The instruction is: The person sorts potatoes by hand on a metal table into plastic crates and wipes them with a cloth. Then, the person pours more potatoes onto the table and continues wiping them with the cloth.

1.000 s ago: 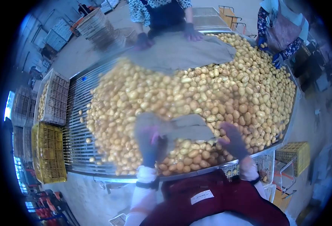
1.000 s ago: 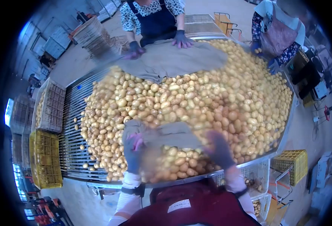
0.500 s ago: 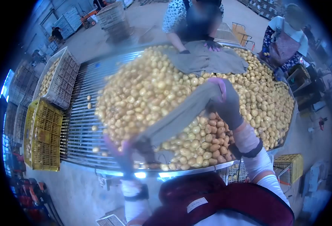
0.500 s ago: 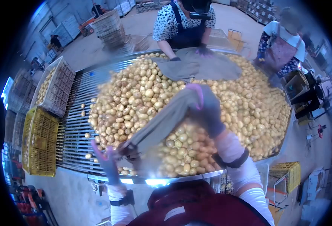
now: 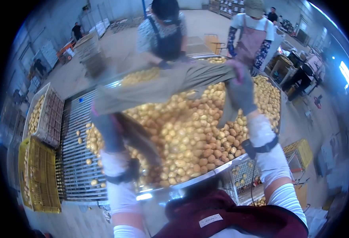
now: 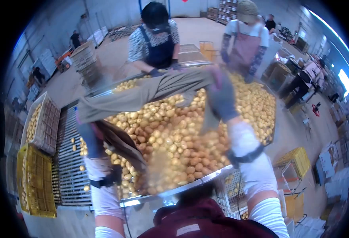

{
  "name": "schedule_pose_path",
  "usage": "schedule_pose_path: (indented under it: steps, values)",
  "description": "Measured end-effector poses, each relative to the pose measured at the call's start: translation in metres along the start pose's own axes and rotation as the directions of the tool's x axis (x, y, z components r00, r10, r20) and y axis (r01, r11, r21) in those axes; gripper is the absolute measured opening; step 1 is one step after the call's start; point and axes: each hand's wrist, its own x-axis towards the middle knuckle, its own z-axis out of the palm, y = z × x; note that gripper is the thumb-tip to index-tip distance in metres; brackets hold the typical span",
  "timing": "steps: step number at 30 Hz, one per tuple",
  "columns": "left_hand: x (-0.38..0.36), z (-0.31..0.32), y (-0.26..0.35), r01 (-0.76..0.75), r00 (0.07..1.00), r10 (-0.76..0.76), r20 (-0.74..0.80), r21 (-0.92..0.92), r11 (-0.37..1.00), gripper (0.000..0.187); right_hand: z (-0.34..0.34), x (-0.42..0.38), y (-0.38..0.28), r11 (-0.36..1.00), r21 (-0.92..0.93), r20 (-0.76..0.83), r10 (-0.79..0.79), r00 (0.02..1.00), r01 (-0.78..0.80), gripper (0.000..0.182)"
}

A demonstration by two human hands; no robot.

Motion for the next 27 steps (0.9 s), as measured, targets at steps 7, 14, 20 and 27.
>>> schedule_pose_path:
  steps: [7, 14, 20, 27]
  values:
    - [0.007, 0.130, 0.085, 0.192, 0.815, -0.038, 0.578, -0.207, 0.959, 0.048, 0.038, -0.134, 0.052, 0.942, 0.255, 0.391, -0.305, 0.869, 0.216, 0.030]
    - [-0.178, 0.276, 0.200, 0.650, 0.154, -0.031, 0.988, -0.078, 0.756, 0.059, -0.060, -0.234, -0.070, -0.689, 0.680, 0.581, 0.296, 0.758, -0.252, 0.069]
    - [-0.272, 0.249, 0.262, 0.849, -0.351, 0.145, 0.925, 0.250, 0.465, 0.069, -0.171, -0.283, -0.101, -0.111, 0.978, -0.013, 0.816, 0.579, 0.178, 0.073]
    - [-0.312, 0.214, 0.287, 0.754, -0.652, 0.449, 0.611, 0.586, 0.298, 0.078, -0.247, -0.413, -0.163, 0.147, 0.807, -0.439, 0.797, 0.415, 0.572, 0.067]
